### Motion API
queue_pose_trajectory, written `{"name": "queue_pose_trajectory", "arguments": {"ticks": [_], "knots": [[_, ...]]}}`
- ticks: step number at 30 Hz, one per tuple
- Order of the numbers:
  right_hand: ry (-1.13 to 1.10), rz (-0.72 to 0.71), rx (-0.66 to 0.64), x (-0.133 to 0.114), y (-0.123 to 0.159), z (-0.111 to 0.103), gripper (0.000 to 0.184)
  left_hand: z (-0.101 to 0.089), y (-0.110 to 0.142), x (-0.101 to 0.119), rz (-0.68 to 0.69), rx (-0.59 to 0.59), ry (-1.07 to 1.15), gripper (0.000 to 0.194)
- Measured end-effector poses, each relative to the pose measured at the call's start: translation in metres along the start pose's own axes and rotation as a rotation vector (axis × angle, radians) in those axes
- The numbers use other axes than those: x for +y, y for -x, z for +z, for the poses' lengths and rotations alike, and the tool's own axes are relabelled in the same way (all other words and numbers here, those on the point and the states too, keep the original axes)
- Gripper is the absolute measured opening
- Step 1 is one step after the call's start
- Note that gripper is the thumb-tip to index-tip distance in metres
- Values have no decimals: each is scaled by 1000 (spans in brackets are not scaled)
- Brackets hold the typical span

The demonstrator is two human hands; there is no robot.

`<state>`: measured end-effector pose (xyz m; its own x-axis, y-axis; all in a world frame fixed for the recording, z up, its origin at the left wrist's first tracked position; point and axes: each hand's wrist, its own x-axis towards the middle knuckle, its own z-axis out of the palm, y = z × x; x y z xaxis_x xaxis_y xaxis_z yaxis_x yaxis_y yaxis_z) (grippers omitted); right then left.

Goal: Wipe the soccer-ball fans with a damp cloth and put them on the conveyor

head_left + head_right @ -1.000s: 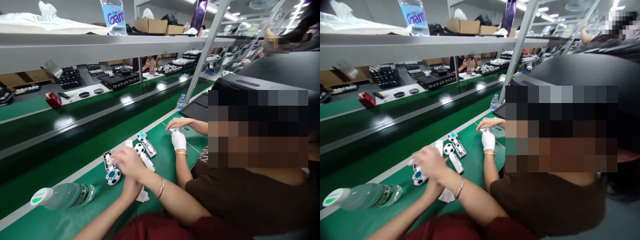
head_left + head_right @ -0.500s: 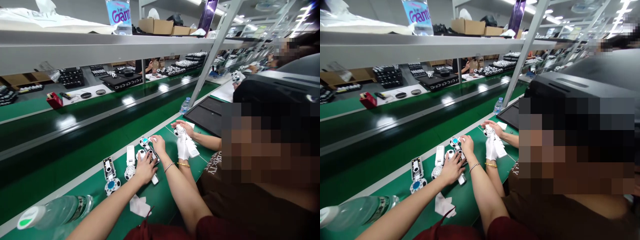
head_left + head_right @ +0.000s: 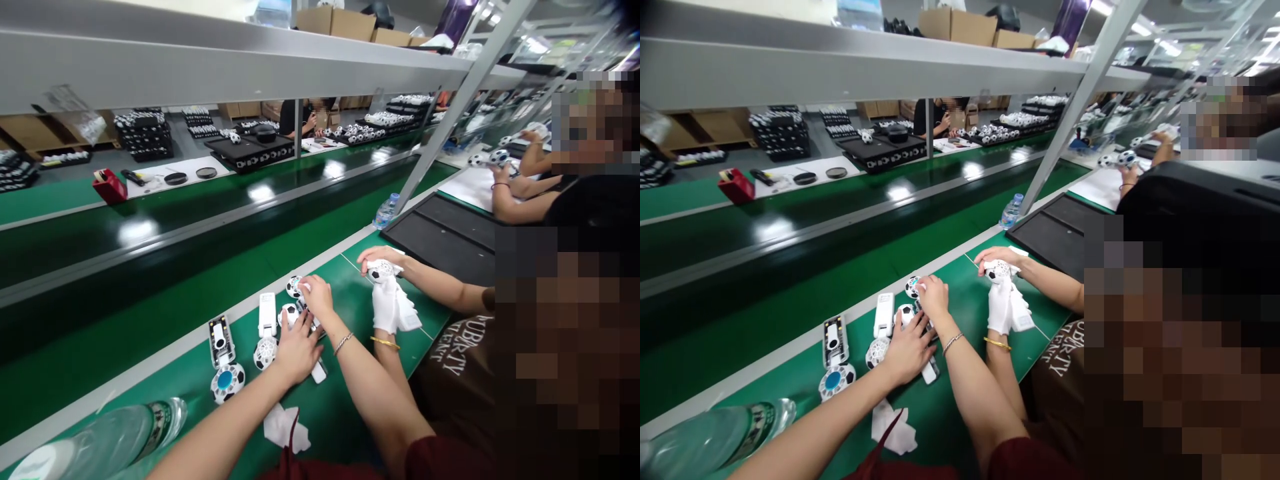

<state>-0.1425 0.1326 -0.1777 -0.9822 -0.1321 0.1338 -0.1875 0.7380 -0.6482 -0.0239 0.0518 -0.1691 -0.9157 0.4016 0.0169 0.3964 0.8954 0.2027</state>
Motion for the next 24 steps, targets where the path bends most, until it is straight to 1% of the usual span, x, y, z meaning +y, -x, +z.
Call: {"name": "queue_pose_trajectory", "arguments": {"ticks": [3,9,12,17,20,24], "knots": [[30,19,18,-1,-1,-1,13,0,0,0,3,4,9,39],[42,-17,11,1,1,2,10,-2,0,0,-2,1,10,39],[35,13,49,3,-4,2,11,-2,0,0,3,-23,10,40],[-17,70,143,11,-11,-8,18,1,2,-1,-7,-23,5,43],[-55,30,147,12,-3,-9,20,0,2,-1,-4,-26,6,44],[-74,-74,71,8,9,-1,16,-3,1,0,0,-14,0,41]]}}
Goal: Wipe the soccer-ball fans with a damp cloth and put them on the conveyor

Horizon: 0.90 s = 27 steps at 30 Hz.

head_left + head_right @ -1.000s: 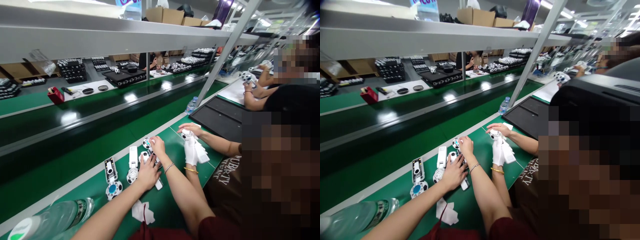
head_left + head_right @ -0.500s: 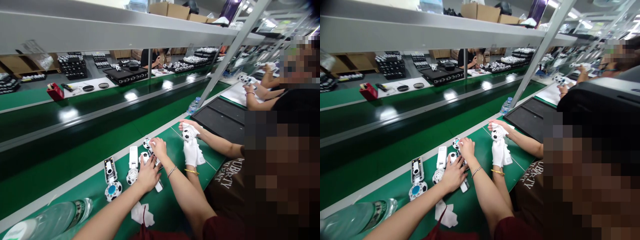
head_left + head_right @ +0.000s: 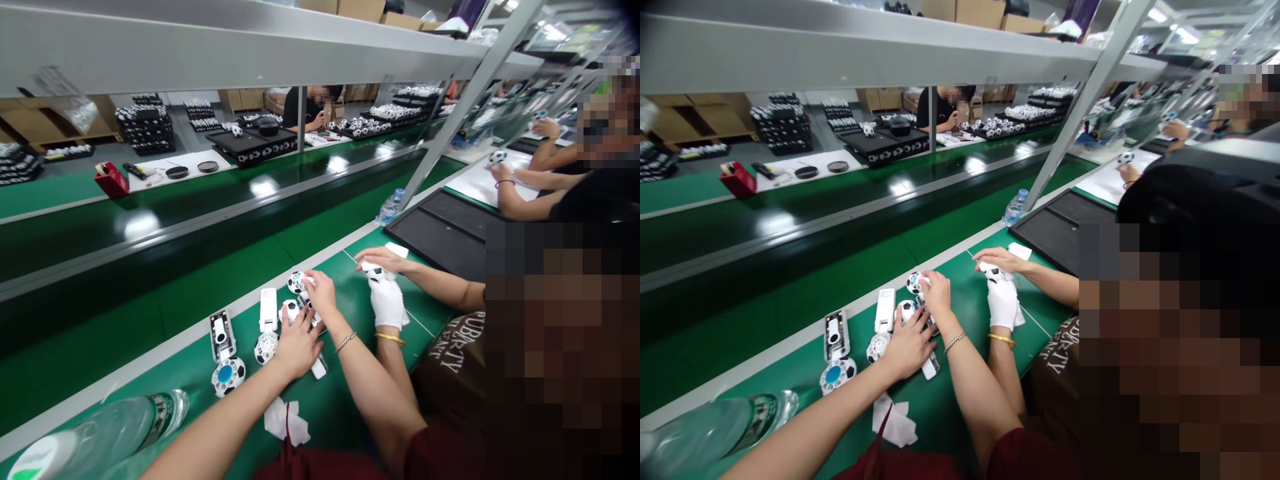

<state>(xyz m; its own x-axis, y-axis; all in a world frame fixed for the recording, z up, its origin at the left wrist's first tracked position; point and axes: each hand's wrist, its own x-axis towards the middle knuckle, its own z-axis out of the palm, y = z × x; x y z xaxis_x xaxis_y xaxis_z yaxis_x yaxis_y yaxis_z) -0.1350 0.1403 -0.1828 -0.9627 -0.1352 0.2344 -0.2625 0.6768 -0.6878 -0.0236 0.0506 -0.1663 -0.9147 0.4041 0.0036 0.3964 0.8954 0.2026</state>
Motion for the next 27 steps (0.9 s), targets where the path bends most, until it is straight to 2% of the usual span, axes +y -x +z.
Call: {"name": "queue_pose_trajectory", "arguments": {"ticks": [4,12,18,23,27], "knots": [[15,-31,-45,-3,-1,8,13,1,0,0,4,24,-8,38],[-20,92,50,1,-12,3,22,2,1,0,-3,-7,1,41],[-77,80,-31,-4,-5,4,14,0,1,1,-4,8,-2,39],[-186,231,52,2,-4,-13,13,-3,0,1,-21,-37,-2,41],[-439,336,136,0,9,-30,26,-12,19,10,33,74,-14,44]]}}
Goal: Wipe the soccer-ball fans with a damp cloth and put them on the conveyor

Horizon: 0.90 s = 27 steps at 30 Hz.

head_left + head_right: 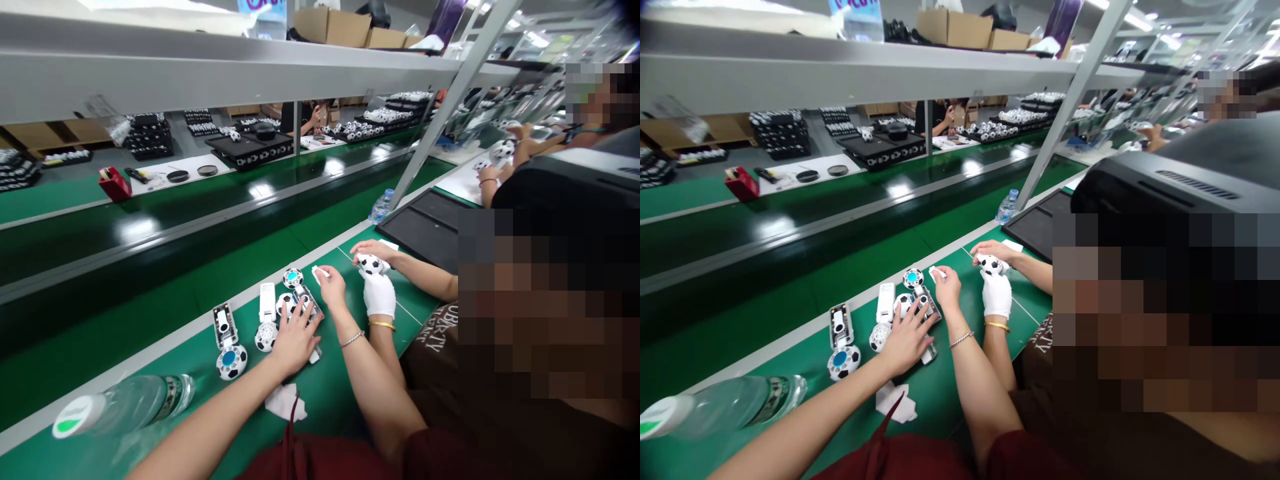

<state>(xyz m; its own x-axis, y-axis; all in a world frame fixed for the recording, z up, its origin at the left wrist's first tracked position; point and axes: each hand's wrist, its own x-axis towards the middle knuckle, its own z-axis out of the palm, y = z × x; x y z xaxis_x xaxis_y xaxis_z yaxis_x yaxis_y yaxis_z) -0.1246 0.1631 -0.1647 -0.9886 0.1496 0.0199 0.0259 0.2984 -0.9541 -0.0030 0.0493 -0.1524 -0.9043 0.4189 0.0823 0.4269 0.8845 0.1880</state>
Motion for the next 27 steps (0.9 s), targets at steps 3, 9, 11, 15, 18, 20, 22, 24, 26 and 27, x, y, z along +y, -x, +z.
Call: {"name": "queue_pose_trajectory", "arguments": {"ticks": [3,9,11,15,18,20,22,24,26,27], "knots": [[-226,80,-31,-11,21,-3,39,-9,39,13,117,55,19,46],[-554,232,-275,-32,97,-7,51,-5,161,15,74,140,74,45],[-593,299,-367,-33,129,-12,48,-6,197,8,-66,165,106,43],[-651,471,-503,-22,189,-25,43,-19,247,5,-259,247,152,37],[-713,598,-546,-13,220,-28,42,-32,269,11,-335,222,211,34],[-749,672,-555,-12,236,-24,42,-39,281,13,-378,198,234,34],[-768,718,-560,-17,250,-15,40,-43,295,13,-404,191,238,34],[-785,726,-570,-26,263,-5,39,-45,310,11,-424,194,242,34],[-806,717,-573,-35,277,4,39,-45,327,7,-435,205,252,33],[-812,712,-570,-39,284,8,39,-45,336,5,-438,206,260,32]]}}
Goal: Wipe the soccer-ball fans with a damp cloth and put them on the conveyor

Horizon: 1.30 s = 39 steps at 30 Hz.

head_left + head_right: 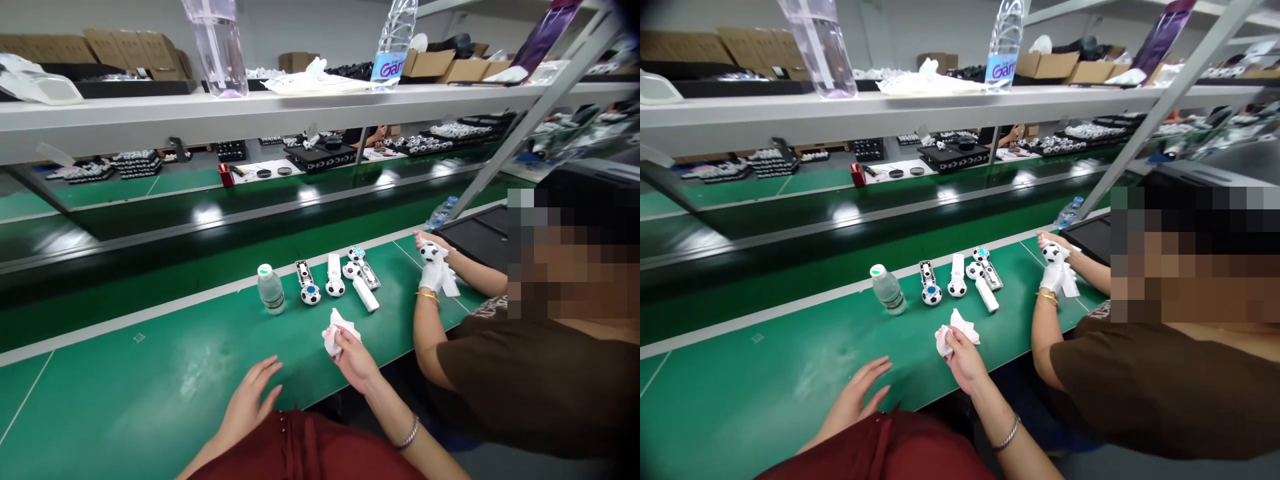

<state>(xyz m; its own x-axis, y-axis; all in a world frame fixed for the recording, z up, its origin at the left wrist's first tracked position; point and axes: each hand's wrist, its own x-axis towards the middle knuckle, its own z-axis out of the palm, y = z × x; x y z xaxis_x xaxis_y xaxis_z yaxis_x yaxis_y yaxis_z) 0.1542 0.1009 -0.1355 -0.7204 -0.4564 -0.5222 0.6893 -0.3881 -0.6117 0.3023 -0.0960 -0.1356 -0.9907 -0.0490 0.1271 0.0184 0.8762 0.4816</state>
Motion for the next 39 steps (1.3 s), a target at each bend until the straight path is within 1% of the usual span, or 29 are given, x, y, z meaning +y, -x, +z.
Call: {"name": "queue_pose_trajectory", "arguments": {"ticks": [3,6,9,11,13,16,18,21,23,24,27,29,30,33,35,36,39], "knots": [[-12,-21,13,17,10,14,38,-7,17,-16,3,-22,36,32],[-32,-26,46,33,20,20,37,-12,27,-28,-2,-60,77,32],[-6,-20,84,39,25,19,40,-11,27,-37,-38,-90,142,34],[33,-33,104,33,25,16,42,-7,18,-42,-97,-90,206,37],[54,-66,124,23,23,13,46,-2,1,-46,-199,-52,304,46],[58,-120,134,6,19,10,49,3,-38,-54,-349,71,487,71],[59,-138,124,-1,18,9,48,5,-69,-60,-384,149,548,85],[80,-141,114,-5,19,9,46,10,-115,-70,-357,223,545,96],[96,-140,129,-6,20,9,46,14,-139,-75,-321,249,555,98],[99,-141,140,-7,21,9,46,17,-148,-77,-306,253,572,96],[105,-153,148,-14,26,10,46,23,-165,-79,-281,253,642,77],[141,-179,124,-20,29,12,44,22,-166,-76,-287,254,684,68],[170,-200,106,-24,30,13,43,20,-164,-74,-289,252,704,67],[288,-271,53,-38,27,20,42,0,-149,-61,-270,194,783,69],[366,-324,8,-49,21,30,41,-19,-135,-49,-242,115,839,70],[398,-355,-19,-54,17,38,40,-29,-128,-42,-230,57,872,70],[455,-471,-110,-71,10,73,36,-55,-110,-20,-181,-157,968,69]]}}
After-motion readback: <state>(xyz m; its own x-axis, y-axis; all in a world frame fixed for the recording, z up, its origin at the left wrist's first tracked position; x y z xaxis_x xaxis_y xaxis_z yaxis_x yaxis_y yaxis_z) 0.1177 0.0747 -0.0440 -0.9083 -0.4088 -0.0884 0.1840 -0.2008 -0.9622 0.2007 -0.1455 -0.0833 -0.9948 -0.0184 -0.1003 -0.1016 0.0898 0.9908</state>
